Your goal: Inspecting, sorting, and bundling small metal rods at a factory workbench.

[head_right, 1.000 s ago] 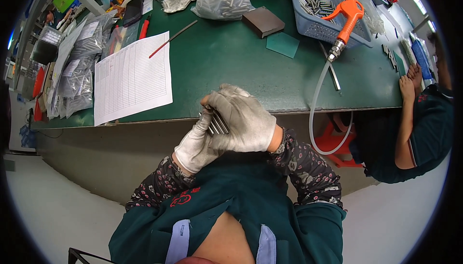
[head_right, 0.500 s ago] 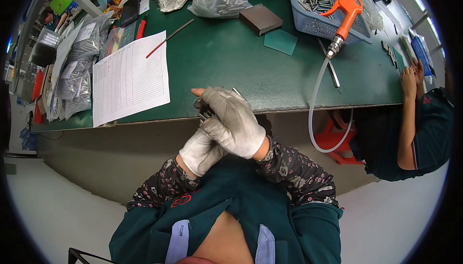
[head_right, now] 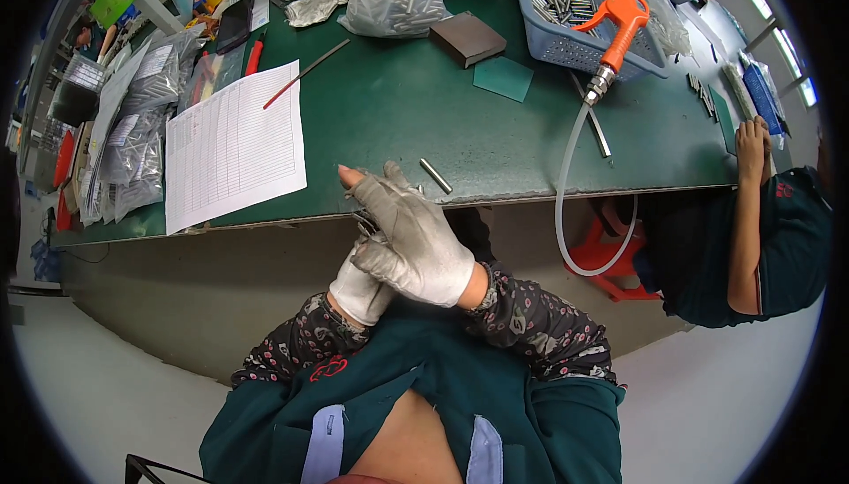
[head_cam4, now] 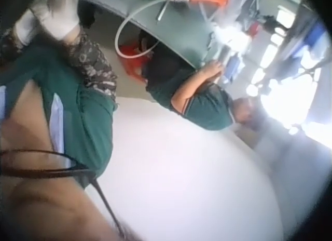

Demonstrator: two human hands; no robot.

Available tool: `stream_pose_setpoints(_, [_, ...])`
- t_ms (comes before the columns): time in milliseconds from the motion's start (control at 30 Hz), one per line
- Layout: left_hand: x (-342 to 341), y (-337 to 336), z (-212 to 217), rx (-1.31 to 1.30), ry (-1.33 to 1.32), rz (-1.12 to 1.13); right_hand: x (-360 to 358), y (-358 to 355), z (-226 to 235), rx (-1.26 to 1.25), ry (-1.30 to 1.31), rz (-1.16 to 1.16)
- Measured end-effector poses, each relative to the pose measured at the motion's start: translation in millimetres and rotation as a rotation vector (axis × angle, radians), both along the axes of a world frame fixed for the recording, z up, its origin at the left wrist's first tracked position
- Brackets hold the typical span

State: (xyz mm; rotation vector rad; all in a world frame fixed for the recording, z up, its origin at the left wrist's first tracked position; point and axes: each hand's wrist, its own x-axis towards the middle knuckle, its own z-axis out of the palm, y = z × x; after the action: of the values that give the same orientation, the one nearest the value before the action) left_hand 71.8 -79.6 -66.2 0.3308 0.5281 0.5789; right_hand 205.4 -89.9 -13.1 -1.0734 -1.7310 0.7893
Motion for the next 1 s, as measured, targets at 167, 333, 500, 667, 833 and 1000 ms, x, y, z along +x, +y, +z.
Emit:
stream_pose_setpoints(167, [2.1,1.0,6.6,0.045,-0.022,0.051,-4.9,0.2,6.8,-0.016,-0.114,0.001])
stream_pose_setpoints(333, [-2.9,4.9,21.6,-0.024,0.183,-0.050,-4.3,-1.4,10.1,-0.251,0.366,0.013])
stream_pose_setpoints(500, [-8.1,0.0,12.6,0.325,-0.183,0.030,-5.4,0.1,8.0,0.054,-0.251,0.026])
stream_pose_setpoints(667, [-8.3,4.2,9.0,-0.139,-0.037,0.026,-10.4,-1.7,12.5,-0.247,0.413,0.094])
stream_pose_setpoints(833, [-5.0,4.5,-10.0,-0.117,-0.228,0.059,-6.6,0.2,6.6,-0.205,0.653,0.041])
stream_pose_setpoints(1000, [-11.1,1.7,14.1,-0.038,-0.142,0.014,-13.7,-1.1,7.4,-0.087,0.171,0.050])
